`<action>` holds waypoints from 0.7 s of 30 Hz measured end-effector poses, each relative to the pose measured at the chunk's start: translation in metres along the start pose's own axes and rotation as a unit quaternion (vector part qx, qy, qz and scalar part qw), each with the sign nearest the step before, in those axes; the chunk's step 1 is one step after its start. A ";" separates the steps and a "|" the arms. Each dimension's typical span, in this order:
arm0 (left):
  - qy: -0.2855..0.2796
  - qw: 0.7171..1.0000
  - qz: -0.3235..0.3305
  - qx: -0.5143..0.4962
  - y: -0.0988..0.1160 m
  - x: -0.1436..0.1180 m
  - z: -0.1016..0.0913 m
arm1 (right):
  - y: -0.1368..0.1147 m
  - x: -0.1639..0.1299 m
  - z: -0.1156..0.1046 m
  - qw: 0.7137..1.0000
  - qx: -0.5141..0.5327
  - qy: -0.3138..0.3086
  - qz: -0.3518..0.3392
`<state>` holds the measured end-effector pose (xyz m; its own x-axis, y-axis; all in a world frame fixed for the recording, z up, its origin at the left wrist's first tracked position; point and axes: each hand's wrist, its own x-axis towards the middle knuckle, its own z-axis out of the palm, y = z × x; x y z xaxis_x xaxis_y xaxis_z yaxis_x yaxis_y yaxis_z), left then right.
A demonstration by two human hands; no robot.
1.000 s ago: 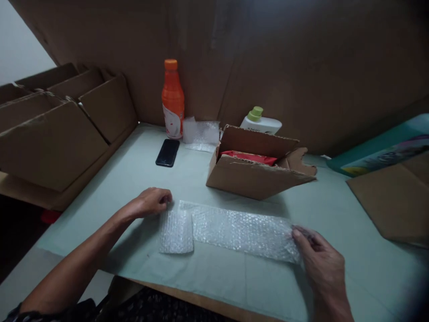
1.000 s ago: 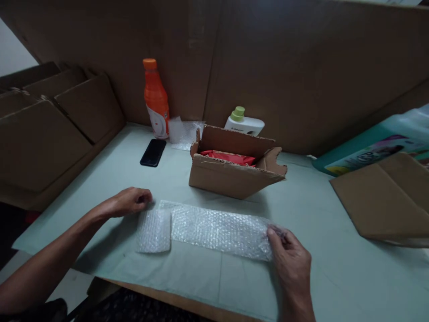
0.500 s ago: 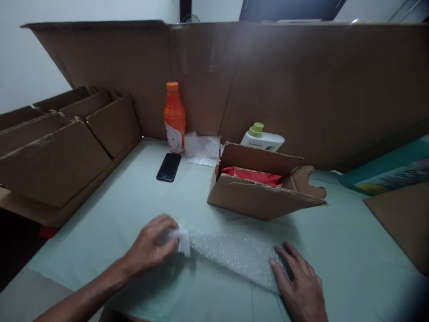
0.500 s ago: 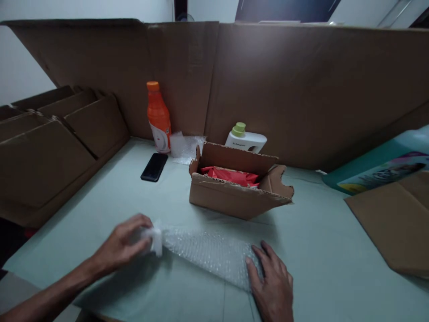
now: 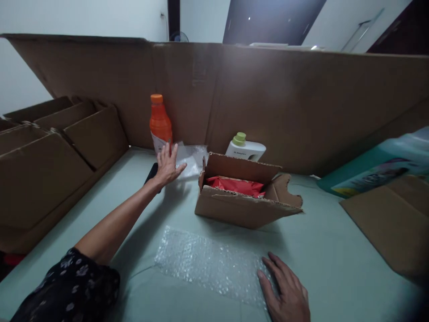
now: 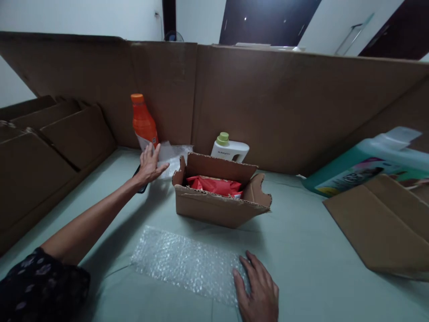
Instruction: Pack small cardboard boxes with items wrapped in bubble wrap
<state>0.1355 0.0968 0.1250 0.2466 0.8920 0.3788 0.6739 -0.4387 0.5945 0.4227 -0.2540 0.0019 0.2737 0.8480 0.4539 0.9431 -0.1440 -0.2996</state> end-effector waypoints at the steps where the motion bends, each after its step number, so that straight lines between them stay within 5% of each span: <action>1: -0.018 1.000 -0.001 -0.004 -0.001 -0.013 0.003 | 0.001 -0.001 -0.002 1.000 0.015 0.004 0.001; 7: -0.140 0.980 0.036 -0.140 0.009 -0.112 0.021 | -0.009 0.048 -0.022 0.983 0.144 -0.007 0.110; 13: -0.168 0.943 -0.016 -0.288 0.041 -0.132 0.056 | -0.035 0.127 -0.014 0.933 0.311 -0.044 0.175; 21: -0.148 0.950 -0.071 -0.264 0.025 -0.183 0.021 | -0.075 0.083 -0.008 0.945 0.288 -0.046 0.150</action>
<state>0.1218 -0.0746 0.0556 0.4174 0.9033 0.0989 0.2899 -0.2355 0.9276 0.3763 -0.1770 0.0690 0.4705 0.8571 0.2096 0.5596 -0.1061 -0.8220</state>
